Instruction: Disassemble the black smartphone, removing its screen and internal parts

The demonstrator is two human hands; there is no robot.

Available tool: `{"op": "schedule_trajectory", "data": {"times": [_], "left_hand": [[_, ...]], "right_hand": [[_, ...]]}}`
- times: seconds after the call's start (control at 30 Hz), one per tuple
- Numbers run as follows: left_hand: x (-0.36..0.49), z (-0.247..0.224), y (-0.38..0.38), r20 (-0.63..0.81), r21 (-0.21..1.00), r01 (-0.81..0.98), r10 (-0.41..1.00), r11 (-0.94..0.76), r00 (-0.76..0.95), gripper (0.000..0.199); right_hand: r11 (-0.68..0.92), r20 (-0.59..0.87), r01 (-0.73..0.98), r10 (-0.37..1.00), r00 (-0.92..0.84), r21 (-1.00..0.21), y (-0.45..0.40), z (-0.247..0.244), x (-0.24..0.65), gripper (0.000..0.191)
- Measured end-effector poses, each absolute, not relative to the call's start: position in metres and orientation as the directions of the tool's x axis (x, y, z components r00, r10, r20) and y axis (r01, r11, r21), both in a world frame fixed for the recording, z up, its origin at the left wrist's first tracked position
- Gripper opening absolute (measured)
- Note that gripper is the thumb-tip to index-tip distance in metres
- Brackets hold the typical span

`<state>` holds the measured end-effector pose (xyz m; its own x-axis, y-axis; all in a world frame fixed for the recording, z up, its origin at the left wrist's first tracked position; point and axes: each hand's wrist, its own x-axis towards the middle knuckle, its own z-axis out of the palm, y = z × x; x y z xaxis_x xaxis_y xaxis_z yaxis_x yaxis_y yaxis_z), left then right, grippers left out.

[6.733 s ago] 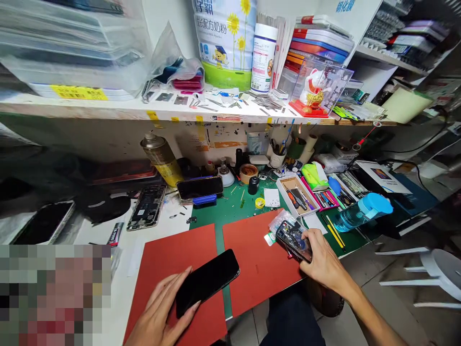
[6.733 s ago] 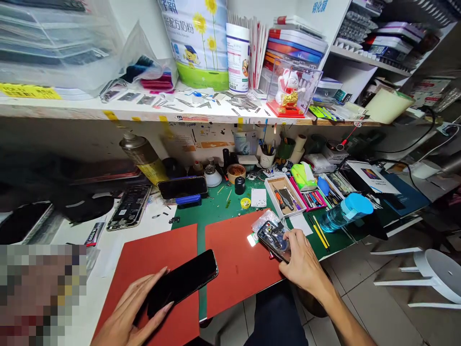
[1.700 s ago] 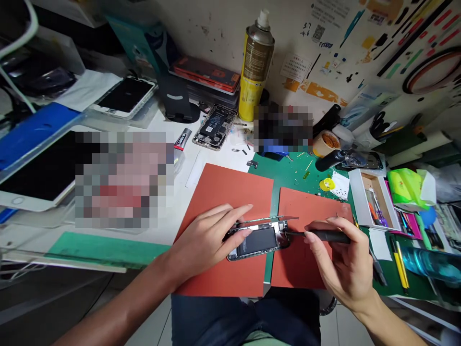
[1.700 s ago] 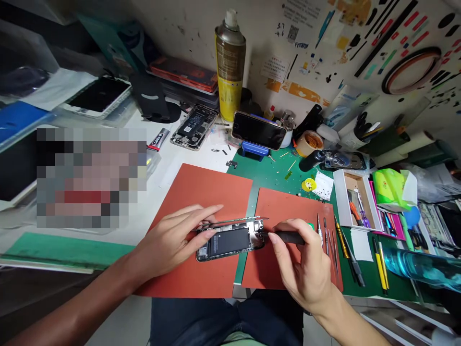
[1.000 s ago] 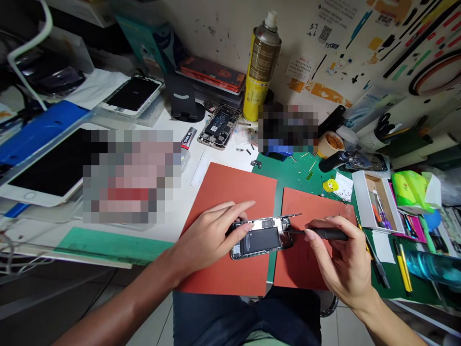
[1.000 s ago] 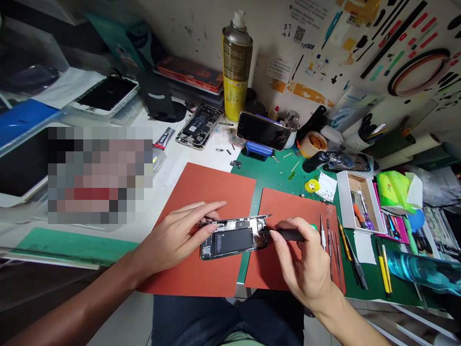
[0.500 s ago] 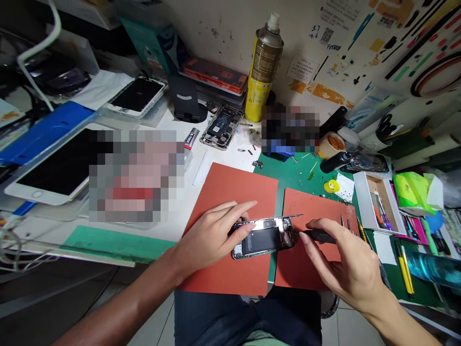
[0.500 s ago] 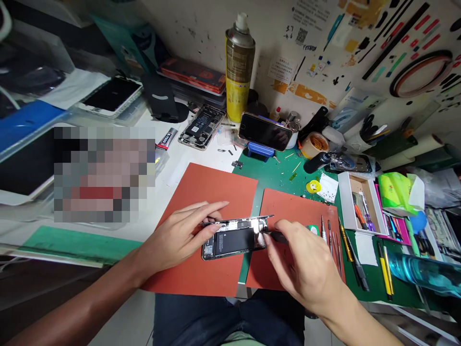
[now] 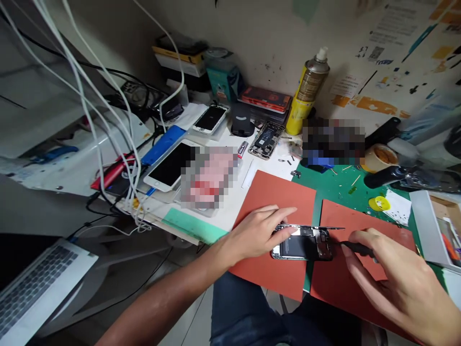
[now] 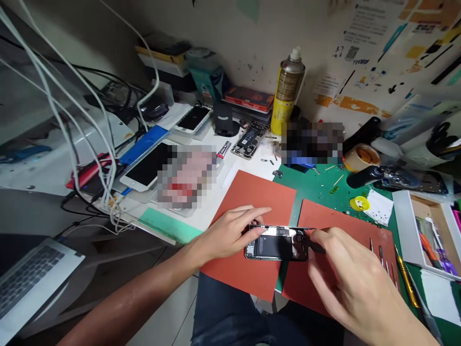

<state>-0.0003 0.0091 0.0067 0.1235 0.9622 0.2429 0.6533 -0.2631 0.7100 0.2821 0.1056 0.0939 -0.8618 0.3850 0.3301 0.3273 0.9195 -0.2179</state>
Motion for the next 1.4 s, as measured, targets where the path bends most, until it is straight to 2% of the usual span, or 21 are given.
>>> {"op": "schedule_trajectory", "data": {"times": [0.47,0.77,1.13,1.4], "left_hand": [[-0.002,0.003,0.012,0.274,0.672,0.685,0.954,-0.281,0.123,0.039],[-0.002,0.005,0.013,0.26,0.675,0.687,0.958,-0.271,0.122,0.04],[-0.001,0.005,0.014,0.288,0.662,0.692,0.95,-0.287,0.119,0.039],[-0.002,0.005,0.014,0.275,0.694,0.662,0.954,-0.283,0.119,0.038]], "right_hand": [[0.885,0.322,0.378,0.453,-0.831,-0.27,0.104,0.1,0.272,0.016],[0.895,0.377,0.377,0.442,-0.814,-0.238,0.104,0.097,0.274,0.019],[0.868,0.391,0.425,0.496,-0.775,-0.257,0.1,0.094,0.276,0.025],[0.863,0.439,0.445,0.505,-0.743,-0.24,0.097,0.085,0.277,0.032]]}}
